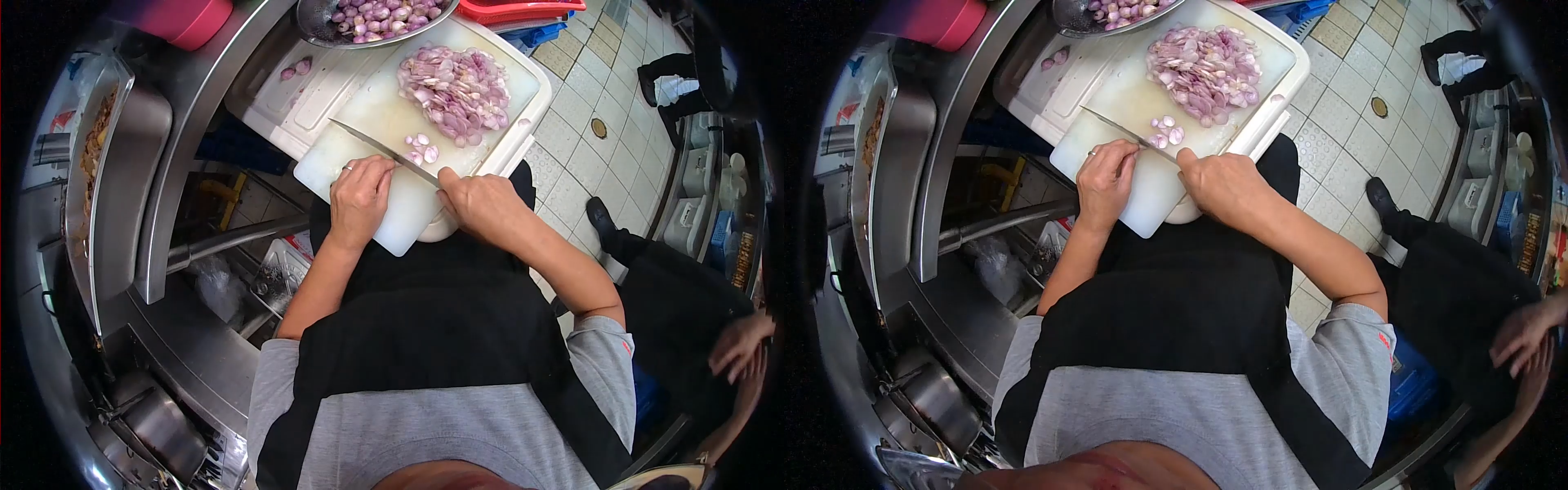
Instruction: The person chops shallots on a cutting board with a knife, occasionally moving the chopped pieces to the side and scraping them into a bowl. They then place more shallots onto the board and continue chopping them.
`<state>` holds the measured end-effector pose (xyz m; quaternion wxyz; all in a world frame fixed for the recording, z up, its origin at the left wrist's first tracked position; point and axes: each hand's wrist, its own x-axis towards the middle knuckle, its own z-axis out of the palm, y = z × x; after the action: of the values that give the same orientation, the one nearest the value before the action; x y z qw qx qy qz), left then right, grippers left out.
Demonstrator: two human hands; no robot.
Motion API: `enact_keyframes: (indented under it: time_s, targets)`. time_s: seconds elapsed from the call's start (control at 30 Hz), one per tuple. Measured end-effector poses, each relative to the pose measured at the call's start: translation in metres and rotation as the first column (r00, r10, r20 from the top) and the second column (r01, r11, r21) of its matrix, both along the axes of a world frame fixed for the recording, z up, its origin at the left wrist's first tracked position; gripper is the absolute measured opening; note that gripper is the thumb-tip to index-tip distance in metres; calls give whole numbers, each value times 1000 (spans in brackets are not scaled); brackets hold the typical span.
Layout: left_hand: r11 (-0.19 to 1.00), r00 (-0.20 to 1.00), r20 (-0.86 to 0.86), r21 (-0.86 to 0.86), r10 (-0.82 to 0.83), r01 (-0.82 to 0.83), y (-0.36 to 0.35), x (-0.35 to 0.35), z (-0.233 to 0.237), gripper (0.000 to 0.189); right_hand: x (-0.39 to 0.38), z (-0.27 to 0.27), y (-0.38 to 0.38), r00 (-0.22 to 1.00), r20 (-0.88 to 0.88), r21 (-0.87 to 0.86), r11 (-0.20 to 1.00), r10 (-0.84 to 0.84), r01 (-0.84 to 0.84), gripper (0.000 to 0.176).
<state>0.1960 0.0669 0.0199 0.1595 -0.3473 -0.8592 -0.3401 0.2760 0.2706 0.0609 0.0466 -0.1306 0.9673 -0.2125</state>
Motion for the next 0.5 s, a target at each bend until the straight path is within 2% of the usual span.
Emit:
enact_keyframes:
  time_s: [0.2, 0.4, 0.5]
  targets:
    - [1000, 1000, -2, 3, 0, 0, 0, -1, -1, 15, 22, 29, 7, 997, 71, 31, 999, -18, 16, 23]
    - [1000, 1000, -9, 2, -3, 3, 0, 0, -1, 17, 5, -3, 1, 1000, -5, -5, 1000, -7, 7, 23]
    - [1000, 1000, -8, -2, -12, 12, -2, 1, -2, 17, -1, -2, 3, 1000, -12, -3, 1000, 14, -14, 23]
